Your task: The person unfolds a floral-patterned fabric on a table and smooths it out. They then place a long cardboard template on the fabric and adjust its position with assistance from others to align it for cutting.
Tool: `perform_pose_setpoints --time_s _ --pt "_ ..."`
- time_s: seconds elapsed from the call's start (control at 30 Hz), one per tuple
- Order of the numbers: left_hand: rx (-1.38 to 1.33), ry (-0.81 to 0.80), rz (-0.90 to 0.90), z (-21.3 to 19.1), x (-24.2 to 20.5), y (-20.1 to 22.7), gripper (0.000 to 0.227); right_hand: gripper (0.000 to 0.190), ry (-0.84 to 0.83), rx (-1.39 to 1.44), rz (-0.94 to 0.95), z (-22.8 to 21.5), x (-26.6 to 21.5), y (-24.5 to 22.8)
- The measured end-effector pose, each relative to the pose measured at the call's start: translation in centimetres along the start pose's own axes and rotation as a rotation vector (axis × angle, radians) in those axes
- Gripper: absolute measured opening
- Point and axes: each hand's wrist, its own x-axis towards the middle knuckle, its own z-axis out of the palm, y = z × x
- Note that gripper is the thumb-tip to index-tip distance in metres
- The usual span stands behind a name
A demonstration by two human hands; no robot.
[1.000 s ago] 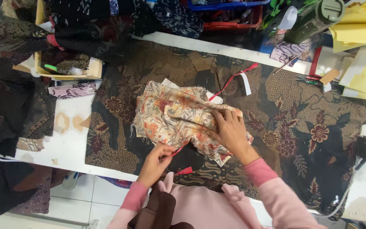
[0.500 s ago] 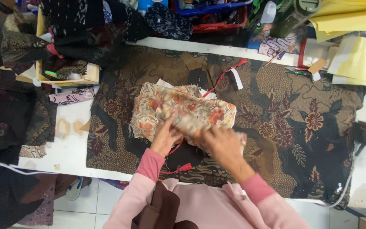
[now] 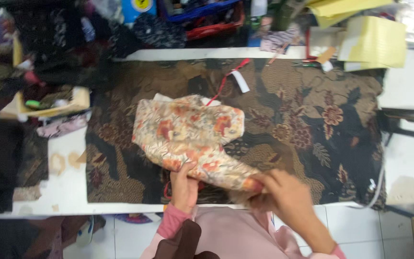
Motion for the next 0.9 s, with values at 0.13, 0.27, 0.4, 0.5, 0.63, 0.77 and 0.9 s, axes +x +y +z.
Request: perform_pose_setpoints --time_s 0.13,0.27,0.4,0.5,0.63,0.77,0.9 --pt "0.039 -0.19 0.141 6.5 -1.0 -1.3 0.061 0.041 0.314 -0.27 -0.079 -3.6 -2.1 2.4" --pt "0.052 -0.268 0.211 6.4 -0.3 -4.0 0.067 0.033 0.536 -0.328 -0.127 -1.0 -2.6 6.0" --pt "0.141 0.01 -0.049 0.1 1.3 -8.1 0.058 0.037 0.44 -0.261 -0.045 6.3 -2.6 9.6" --pt "0.226 0.407 -0.277 -5.4 1.4 -8.6 0.06 0.069 0.07 -0.353 0.12 10.9 -3.1 11.1" --pt "0.705 0.123 0.294 -5.9 2.3 -5.8 0.05 0.041 0.035 -0.245 0.204 12.5 -3.3 12.6" --pt "1.612 -0.372 0.932 -0.6 6.1 -0.3 0.038 0.031 0.04 -0.241 0.261 12.9 0.5 14.6" --pt "1.885 -0.522 0.982 3.7 8.9 2.0 0.046 0.043 0.095 -0.317 0.13 13.5 5.9 15.9"
